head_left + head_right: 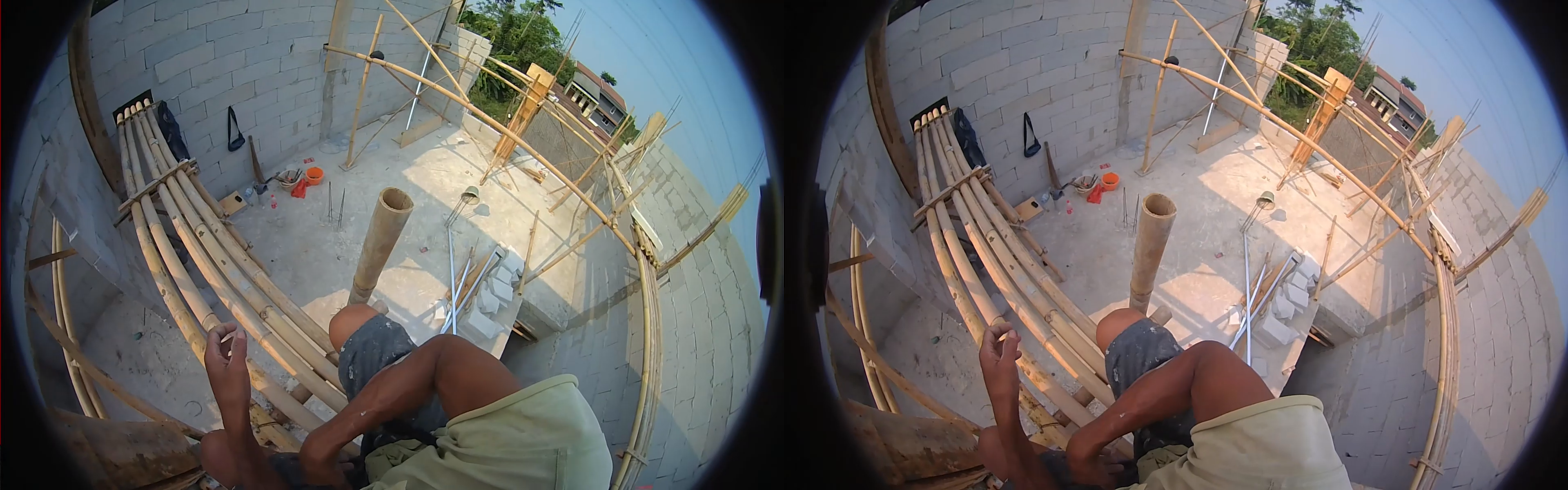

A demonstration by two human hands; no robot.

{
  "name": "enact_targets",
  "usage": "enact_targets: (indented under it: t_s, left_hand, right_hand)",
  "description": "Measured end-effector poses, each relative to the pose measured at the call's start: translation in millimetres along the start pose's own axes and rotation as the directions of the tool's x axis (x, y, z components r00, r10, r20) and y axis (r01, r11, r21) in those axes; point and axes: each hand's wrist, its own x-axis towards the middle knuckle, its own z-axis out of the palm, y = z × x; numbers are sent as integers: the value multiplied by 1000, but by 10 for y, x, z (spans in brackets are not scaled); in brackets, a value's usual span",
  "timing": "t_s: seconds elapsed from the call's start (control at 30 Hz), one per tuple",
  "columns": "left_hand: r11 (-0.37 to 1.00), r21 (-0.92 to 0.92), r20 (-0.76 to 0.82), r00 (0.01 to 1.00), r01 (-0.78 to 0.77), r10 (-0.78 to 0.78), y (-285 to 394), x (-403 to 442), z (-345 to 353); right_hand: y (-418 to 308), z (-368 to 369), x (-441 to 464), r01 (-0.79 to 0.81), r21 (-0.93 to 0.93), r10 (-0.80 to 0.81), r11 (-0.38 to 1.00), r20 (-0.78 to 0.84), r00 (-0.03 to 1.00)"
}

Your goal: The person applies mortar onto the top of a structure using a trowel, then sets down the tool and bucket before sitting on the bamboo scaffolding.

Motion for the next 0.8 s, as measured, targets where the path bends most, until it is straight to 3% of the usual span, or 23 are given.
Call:
enact_targets:
  t_s: [0.03, 0.07, 0.1, 0.13, 0.2, 0.23, 0.33, 0.5, 0.57, 0.8]
  left_hand:
    - [968, 251, 28, 1000, -21, 14, 80, -76, 57]
    - [874, 484, 58, 998, -48, 23, 121, -132, 101]
    - [711, 673, 147, 979, -204, 142, 74, -179, 114]
    - [712, 669, 154, 977, -211, 145, 6, -194, 100]
    - [415, 841, 409, 910, -347, -69, -141, -184, 67]
    - [430, 857, 401, 891, -283, -213, -193, -183, 87]
    - [417, 865, 434, 833, -278, -344, -246, -213, 138]
    - [435, 845, 448, 857, -311, -256, -207, -231, 181]
    - [417, 876, 396, 854, -241, -339, -194, -204, 184]
    - [395, 890, 382, 846, -228, -372, -192, -194, 231]
  right_hand:
    - [-18, 46, 84, -82, -116, 87, 990, 44, 995]
    - [-11, 63, 156, -87, -111, 91, 990, 37, 995]
    - [9, 56, 211, -69, -118, 69, 991, -4, 998]
    - [40, 37, 260, -51, -126, 46, 991, -43, 998]
    - [110, 6, 357, -16, -146, 0, 989, -114, 993]
    - [133, 11, 413, 2, -158, -26, 987, -149, 989]
    - [161, 51, 533, -60, -231, 9, 971, -217, 976]
    - [170, 39, 480, -83, -232, 26, 969, -237, 971]
    - [174, 37, 476, -85, -236, 27, 968, -239, 971]
    - [191, 36, 475, -97, -229, 37, 969, -252, 967]
